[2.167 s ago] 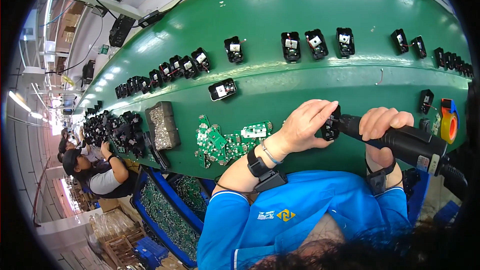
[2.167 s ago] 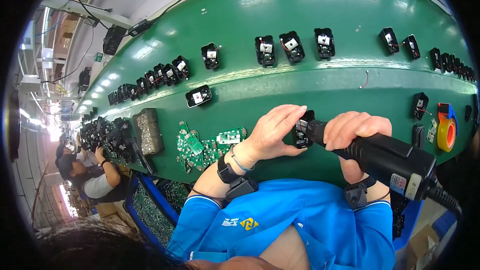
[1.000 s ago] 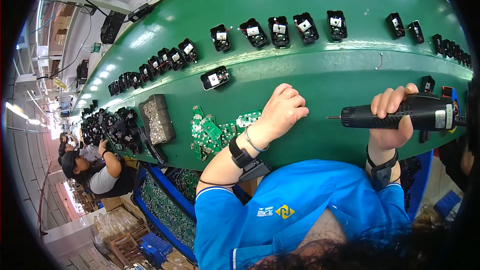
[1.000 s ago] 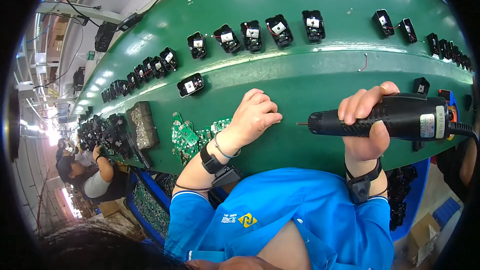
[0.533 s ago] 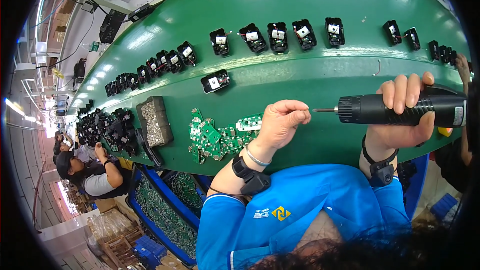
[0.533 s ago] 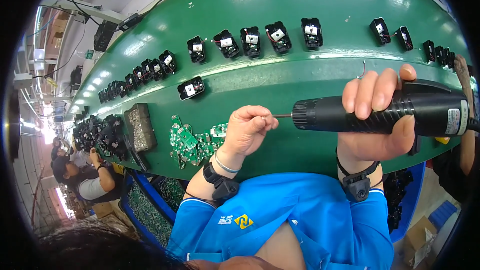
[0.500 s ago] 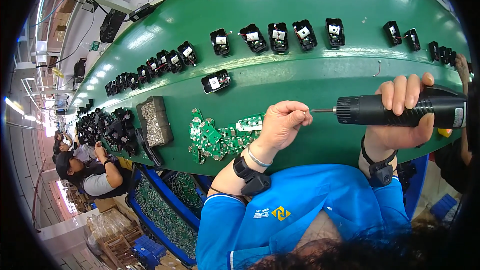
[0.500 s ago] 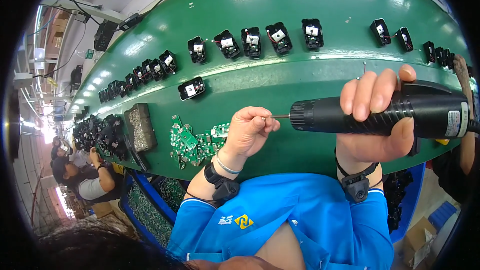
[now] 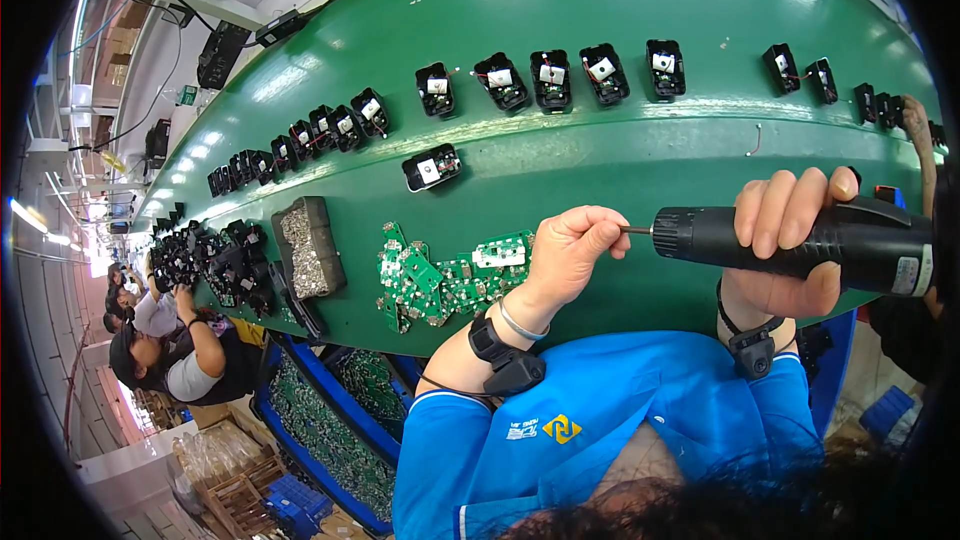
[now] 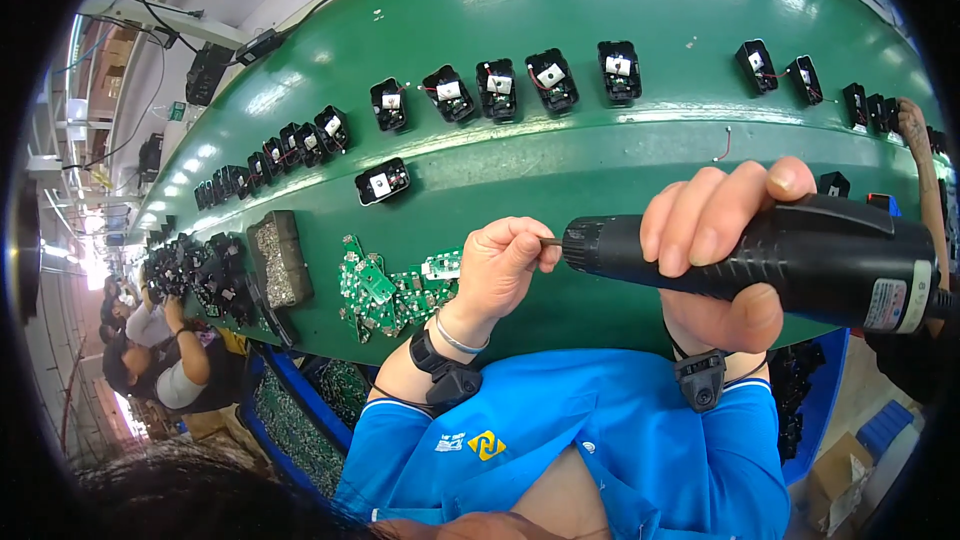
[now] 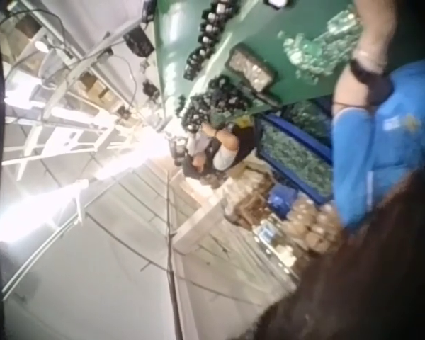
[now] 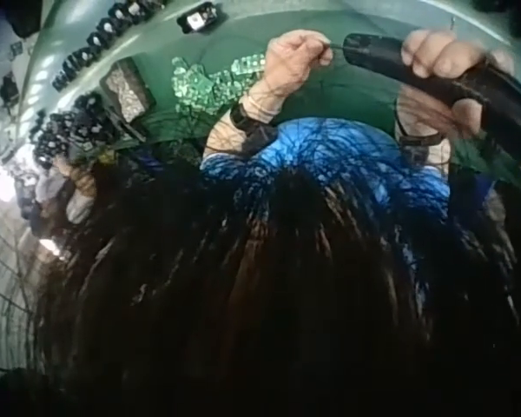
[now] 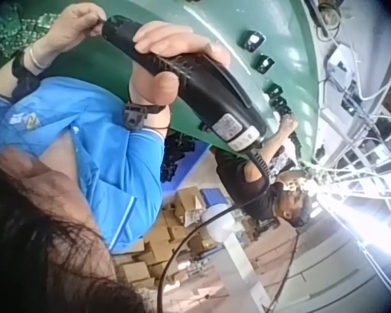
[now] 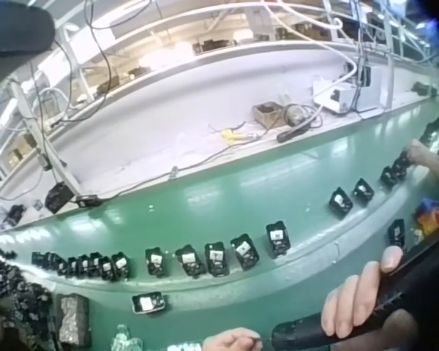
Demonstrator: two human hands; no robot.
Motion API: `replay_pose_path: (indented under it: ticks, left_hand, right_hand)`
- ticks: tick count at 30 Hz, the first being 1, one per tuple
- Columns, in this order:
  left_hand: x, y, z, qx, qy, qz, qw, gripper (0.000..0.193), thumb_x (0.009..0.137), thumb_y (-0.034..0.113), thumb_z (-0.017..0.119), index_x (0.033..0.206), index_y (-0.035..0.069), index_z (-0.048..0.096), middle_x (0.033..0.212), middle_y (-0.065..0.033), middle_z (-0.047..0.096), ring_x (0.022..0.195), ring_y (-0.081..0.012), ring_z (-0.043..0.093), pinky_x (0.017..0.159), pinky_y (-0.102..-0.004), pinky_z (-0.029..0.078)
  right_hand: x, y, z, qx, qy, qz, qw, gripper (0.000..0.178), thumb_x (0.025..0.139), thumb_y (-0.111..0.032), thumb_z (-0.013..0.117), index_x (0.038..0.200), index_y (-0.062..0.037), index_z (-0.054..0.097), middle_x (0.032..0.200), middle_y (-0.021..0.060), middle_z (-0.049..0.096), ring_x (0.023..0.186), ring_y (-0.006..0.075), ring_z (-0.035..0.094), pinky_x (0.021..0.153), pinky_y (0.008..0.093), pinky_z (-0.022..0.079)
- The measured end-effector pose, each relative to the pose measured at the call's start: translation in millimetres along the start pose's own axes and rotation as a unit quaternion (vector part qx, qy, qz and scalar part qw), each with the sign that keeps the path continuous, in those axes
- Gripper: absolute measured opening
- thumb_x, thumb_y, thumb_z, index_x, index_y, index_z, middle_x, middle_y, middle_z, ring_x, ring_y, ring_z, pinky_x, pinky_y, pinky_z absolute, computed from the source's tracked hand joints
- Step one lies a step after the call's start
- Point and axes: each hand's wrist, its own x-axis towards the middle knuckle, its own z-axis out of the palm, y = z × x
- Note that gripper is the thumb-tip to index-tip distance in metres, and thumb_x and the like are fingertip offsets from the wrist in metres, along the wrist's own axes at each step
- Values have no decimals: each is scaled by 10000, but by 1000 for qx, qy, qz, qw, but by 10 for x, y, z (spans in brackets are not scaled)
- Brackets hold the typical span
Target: Assembling electronic components into plastic housings using an electric screwdriver on a production line.
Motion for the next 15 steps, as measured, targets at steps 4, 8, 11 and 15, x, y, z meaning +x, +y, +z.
replay_pose_path:
  ticks: [4,8,11,15]
  left_hand:
    - [44,97,57,134,-6,13,991,184,803,187,531,850,13,566,714,-59,547,652,-132,507,627,-242,422]
    - [349,422,-167,554,-13,233,799,360,693,209,625,974,16,508,920,-117,532,894,-268,496,794,-341,389]
    - [804,663,-437,750,35,251,610,726,567,192,704,1167,9,337,1159,-147,395,1097,-317,329,927,-419,248]
    - [1195,702,-618,807,-5,216,550,843,484,205,747,1187,40,314,1158,-121,403,1117,-294,326,967,-437,202]
  right_hand:
    - [-19,-32,-29,-23,-9,7,1000,546,693,-292,647,1115,-107,354,704,16,461,568,149,472,528,279,390]
    - [-2,-44,-140,-15,32,-26,999,483,708,-258,597,1082,-68,358,705,26,445,574,130,441,525,259,372]
    - [9,-65,-181,-19,71,-52,996,450,708,-244,569,1052,-37,366,697,28,421,576,115,410,530,246,351]
    - [25,-75,-212,-20,73,-47,996,462,708,-250,571,1057,-34,359,699,27,419,577,117,412,538,246,348]
